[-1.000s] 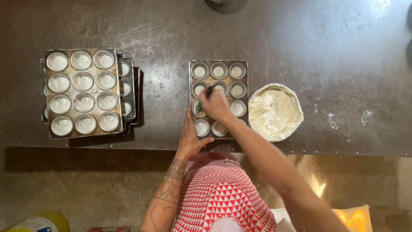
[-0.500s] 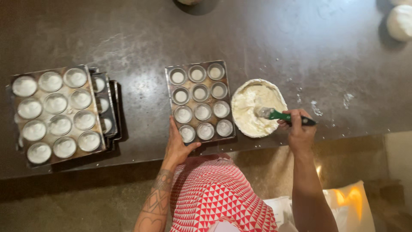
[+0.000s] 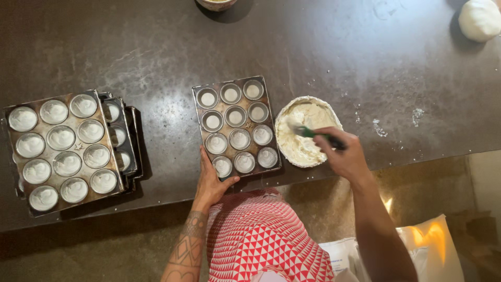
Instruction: The person applies a white substance from a bowl into the cups of several muffin tins using a green-handled brush.
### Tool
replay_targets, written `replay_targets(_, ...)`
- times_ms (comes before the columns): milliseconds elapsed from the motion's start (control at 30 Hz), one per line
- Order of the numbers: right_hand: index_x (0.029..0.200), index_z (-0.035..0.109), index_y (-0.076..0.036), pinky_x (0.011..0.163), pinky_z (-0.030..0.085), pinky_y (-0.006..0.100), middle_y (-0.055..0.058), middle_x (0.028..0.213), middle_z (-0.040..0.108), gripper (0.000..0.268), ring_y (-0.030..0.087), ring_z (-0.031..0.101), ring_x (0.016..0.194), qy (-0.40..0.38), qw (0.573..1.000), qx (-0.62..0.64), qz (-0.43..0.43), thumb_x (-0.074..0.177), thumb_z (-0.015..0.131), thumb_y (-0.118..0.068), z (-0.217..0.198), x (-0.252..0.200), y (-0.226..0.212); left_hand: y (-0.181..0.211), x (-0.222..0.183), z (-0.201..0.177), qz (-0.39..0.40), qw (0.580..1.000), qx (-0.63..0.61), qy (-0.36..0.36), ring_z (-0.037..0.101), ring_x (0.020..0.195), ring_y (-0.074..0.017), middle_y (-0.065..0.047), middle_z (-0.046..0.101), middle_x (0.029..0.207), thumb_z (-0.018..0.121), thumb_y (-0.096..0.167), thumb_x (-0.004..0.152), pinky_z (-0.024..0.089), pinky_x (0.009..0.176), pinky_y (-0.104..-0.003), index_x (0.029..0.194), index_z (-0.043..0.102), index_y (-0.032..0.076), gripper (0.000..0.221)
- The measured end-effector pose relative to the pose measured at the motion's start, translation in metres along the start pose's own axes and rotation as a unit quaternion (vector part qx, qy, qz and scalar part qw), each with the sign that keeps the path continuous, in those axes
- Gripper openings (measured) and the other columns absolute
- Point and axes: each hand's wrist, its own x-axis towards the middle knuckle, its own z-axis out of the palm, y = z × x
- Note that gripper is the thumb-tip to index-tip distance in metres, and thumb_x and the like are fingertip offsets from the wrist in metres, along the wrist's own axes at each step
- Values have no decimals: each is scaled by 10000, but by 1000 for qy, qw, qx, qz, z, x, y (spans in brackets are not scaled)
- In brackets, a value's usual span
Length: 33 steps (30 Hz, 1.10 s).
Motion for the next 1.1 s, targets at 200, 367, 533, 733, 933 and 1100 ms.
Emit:
replay_targets(200, 1139, 750, -138, 787, 555, 423, 75, 1042, 755, 287, 309, 703, 933, -230, 819, -357, -387, 872, 724, -240, 44, 56, -53, -1, 0, -1, 13, 1000, 4, 0, 127, 1558, -364, -260, 44, 1674, 972, 290, 614, 203, 1247, -406, 1564, -123, -14, 1481)
replay_targets(367, 1035, 758, -130, 681, 560, 478, 113, 861, 735, 222, 330, 709, 815, -308, 779, -378, -395, 857, 735, -259, 99, 108, -20, 0, 0, 1, 3, 1000, -9, 5, 141, 1559, -356, -248, 64, 1678, 971, 276, 606, 209, 1251, -406, 1572, -100, -6, 1469)
replay_targets(533, 787, 675, 65, 525, 566, 430, 172, 650, 685, 456, 224, 679, 517, -52, 992, -117, 14, 1051, 562, -289, 160, 133, 42, 2, -2, 0, -4, 1000, 3, 2, 151, 1556, -357, -248, 72, 1677, 974, 286, 607, 217, 1251, -410, 1571, -91, -6, 1465)
replay_targets(733, 1271, 521, 34, 870, 614, 382, 233, 1137, 649, 461, 268, 688, 962, -22, 859, 474, 190, 1067, 369, -351, 119, 67, 78, 6, 2, -4, -15, 1000, 11, -15, 150, 1553, -356, -244, 56, 1680, 972, 289, 617, 215, 1241, -412, 1568, -108, 0, 1467)
replay_targets(933, 1214, 637, 25, 704, 589, 297, 153, 1048, 730, 407, 192, 723, 827, 69, 976, 206, 0, 1087, 505, -338, 1, 0, 69, 2, 1, -3, 2, 1000, -5, -8, 177, 1551, -372, -272, 101, 1662, 959, 294, 612, 242, 1240, -412, 1575, -106, -19, 1469)
replay_targets(1100, 1031, 708, 21, 580, 503, 221, 77, 789, 693, 288, 89, 611, 645, 104, 978, 139, 112, 1062, 599, -243, -26, -4, 110, -3, 2, 0, 13, 1000, 24, 2, 125, 1549, -394, -290, 49, 1667, 965, 298, 629, 210, 1234, -425, 1558, -109, -36, 1458)
